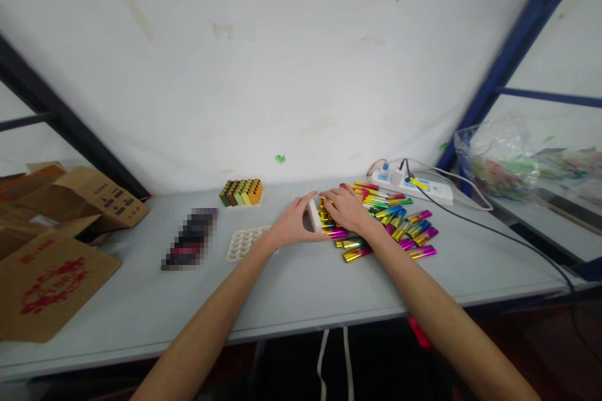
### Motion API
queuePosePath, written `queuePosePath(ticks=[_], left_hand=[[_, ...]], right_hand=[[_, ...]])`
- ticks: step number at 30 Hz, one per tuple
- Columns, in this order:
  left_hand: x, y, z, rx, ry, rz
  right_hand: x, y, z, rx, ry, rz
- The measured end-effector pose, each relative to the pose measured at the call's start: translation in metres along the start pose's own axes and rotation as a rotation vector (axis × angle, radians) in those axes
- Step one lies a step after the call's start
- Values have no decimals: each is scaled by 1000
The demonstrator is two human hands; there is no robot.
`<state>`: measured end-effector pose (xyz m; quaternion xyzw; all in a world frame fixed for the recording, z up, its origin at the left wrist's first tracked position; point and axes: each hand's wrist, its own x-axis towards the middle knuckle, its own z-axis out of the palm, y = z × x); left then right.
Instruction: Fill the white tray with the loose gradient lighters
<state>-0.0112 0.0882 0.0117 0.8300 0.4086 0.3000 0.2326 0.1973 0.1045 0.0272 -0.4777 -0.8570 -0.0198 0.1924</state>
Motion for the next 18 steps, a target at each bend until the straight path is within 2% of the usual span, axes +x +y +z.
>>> queuePosePath(ticks=[5, 13, 18], left_hand=[[0, 8, -1, 24, 2, -18], [1, 9, -6, 92, -22, 22], [-6, 3, -21, 106, -44, -26]], right_hand=[[-2, -18, 6, -95, -73, -119], [-6, -16, 5, -167, -75, -65], [-8, -11, 5, -156, -69, -73]])
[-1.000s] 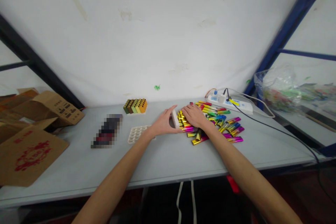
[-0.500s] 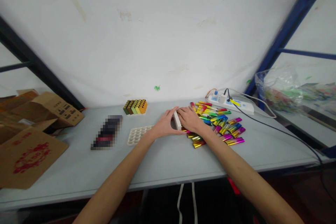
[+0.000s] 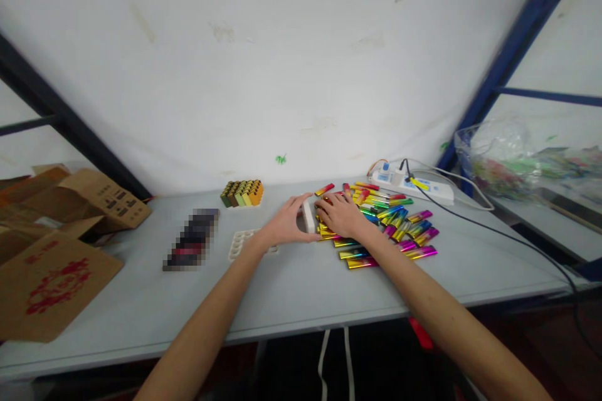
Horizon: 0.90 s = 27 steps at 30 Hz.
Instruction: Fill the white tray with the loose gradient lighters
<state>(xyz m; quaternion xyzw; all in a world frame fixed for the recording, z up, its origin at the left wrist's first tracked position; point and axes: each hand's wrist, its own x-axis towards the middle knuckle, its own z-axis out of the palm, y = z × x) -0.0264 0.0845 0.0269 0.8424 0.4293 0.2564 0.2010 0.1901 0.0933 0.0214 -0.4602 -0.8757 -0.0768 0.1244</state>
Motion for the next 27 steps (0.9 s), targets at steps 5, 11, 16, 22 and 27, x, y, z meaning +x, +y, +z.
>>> queuePosePath(ticks=[5, 11, 16, 22, 27], left_hand=[[-8, -14, -15, -60, -1, 23], [-5, -24, -9, 131, 242, -115], [-2, -28, -5, 237, 369, -176], [-7, -23, -30, 316, 595, -304], [-54, 5, -40, 458, 667, -307]], right_hand=[[1, 6, 2, 48, 13, 36], [3, 10, 6, 130, 35, 38], [5, 13, 9, 163, 122, 58], [6, 11, 2, 226, 180, 33], [6, 2, 2, 250, 221, -29]])
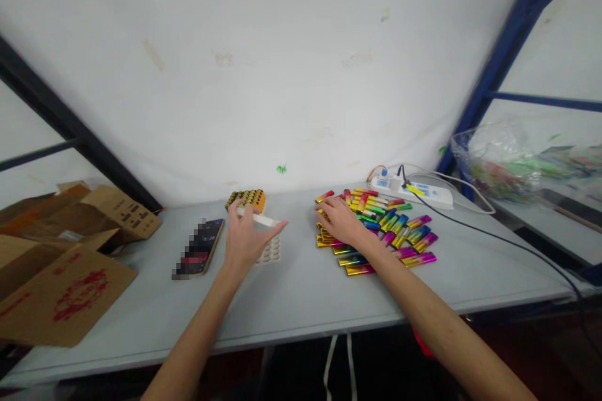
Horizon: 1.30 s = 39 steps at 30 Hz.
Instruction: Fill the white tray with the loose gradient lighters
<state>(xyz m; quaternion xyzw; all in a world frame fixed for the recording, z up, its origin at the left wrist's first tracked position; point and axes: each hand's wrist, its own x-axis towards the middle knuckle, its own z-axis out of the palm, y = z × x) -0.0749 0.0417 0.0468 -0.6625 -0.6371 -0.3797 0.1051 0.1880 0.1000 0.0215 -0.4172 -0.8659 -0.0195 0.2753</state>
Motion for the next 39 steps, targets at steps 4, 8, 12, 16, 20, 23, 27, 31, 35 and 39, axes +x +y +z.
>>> queuePosePath(ticks=[4, 8, 12, 16, 20, 23, 27, 31, 35, 39], left_hand=[[-38, -2, -17, 89, 34, -81], [-56, -12, -11, 73, 61, -116], [-75, -25, -9, 136, -162, -13], [-94, -35, -15, 124, -290, 73], [-88, -43, -21, 67, -319, 112], [-71, -49, -24, 36, -297, 178], [-48, -52, -27, -26, -393, 266], [-44, -41, -30, -122, -523, 274], [-55, -32, -30, -199, -579, 231], [-58, -32, -29, -237, -405, 191]], right_hand=[[0, -6, 4, 4, -27, -47], [0, -6, 5, 18, 8, -35], [0, -1, 4, 33, 29, -6], [0, 1, 2, 41, 29, 11], [1, -1, -1, 56, 22, 22], [1, -1, -2, 65, 27, 24], [1, 1, -2, 56, 47, 28], [2, 4, -1, 59, 50, 41], [3, 6, 0, 72, 49, 44], [3, 5, -3, 71, 63, 51]])
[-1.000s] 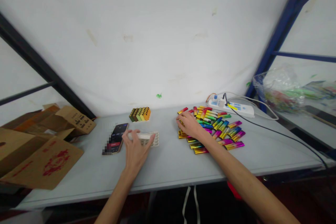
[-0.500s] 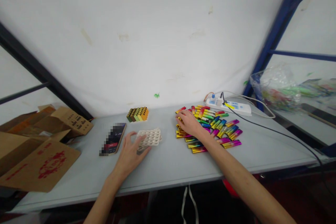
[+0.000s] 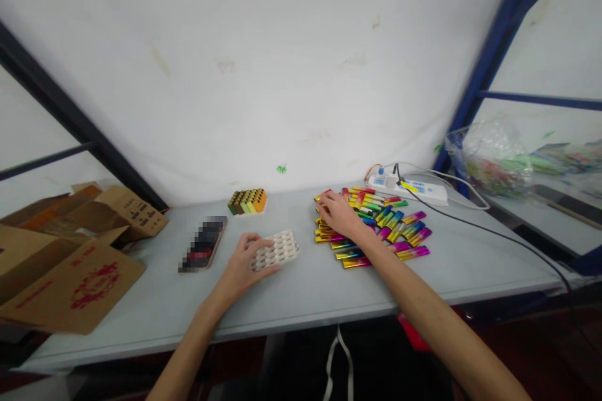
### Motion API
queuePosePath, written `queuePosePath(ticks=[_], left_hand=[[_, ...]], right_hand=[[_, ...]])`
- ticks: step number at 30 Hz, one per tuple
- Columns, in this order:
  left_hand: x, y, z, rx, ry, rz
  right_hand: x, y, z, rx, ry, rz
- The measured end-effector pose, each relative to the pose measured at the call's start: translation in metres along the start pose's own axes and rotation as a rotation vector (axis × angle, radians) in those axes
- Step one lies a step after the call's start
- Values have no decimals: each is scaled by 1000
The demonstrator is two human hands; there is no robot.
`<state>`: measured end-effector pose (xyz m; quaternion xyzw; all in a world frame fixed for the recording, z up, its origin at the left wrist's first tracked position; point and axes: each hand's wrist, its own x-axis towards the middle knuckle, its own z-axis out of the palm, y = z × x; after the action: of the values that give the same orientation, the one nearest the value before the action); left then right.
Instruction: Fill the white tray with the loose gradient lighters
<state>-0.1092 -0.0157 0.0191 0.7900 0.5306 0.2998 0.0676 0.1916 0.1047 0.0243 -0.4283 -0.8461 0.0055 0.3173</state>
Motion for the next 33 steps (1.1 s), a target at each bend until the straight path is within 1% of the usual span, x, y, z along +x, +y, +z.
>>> queuePosePath(ticks=[3, 4, 5, 7, 9, 10, 12, 14, 16, 19, 22, 24, 27, 29, 33], left_hand=[[-3, 8, -9, 30, 193, -24], [-6, 14, -12, 41, 242, -29], [-11, 21, -14, 54, 262, -36], [-23, 35, -13, 93, 247, -28], [-37, 45, -3, 120, 201, 18], [-43, 48, 4, 140, 150, 43], [-52, 46, 19, 205, 34, 95], [-53, 37, 29, 231, -40, 70], [-46, 25, 34, 224, -94, 55], [-25, 8, 32, 197, -144, 85], [0, -1, 31, 164, -141, 99], [15, -4, 32, 150, -128, 104], [29, -4, 34, 149, -124, 176], [32, -3, 35, 146, -111, 205], [33, -3, 37, 121, -91, 208]], right_hand=[[1, 0, -2, -11, 12, -4], [1, 0, -3, -16, 17, -6], [1, 0, -4, -22, 23, -6], [2, 0, -5, -32, 30, -6], [3, 0, -5, -40, 31, -8], [3, 0, -6, -45, 32, -10], [4, 0, -6, -56, 33, -11], [4, -1, -7, -68, 32, -9], [4, -2, -7, -77, 26, -10], [4, -3, -9, -85, 31, -15], [4, -1, -12, -85, 38, -14], [5, 3, -13, -83, 40, -13], [4, 9, -13, -82, 49, -1], [5, 12, -13, -87, 54, 7], [5, 11, -13, -88, 49, -1]])
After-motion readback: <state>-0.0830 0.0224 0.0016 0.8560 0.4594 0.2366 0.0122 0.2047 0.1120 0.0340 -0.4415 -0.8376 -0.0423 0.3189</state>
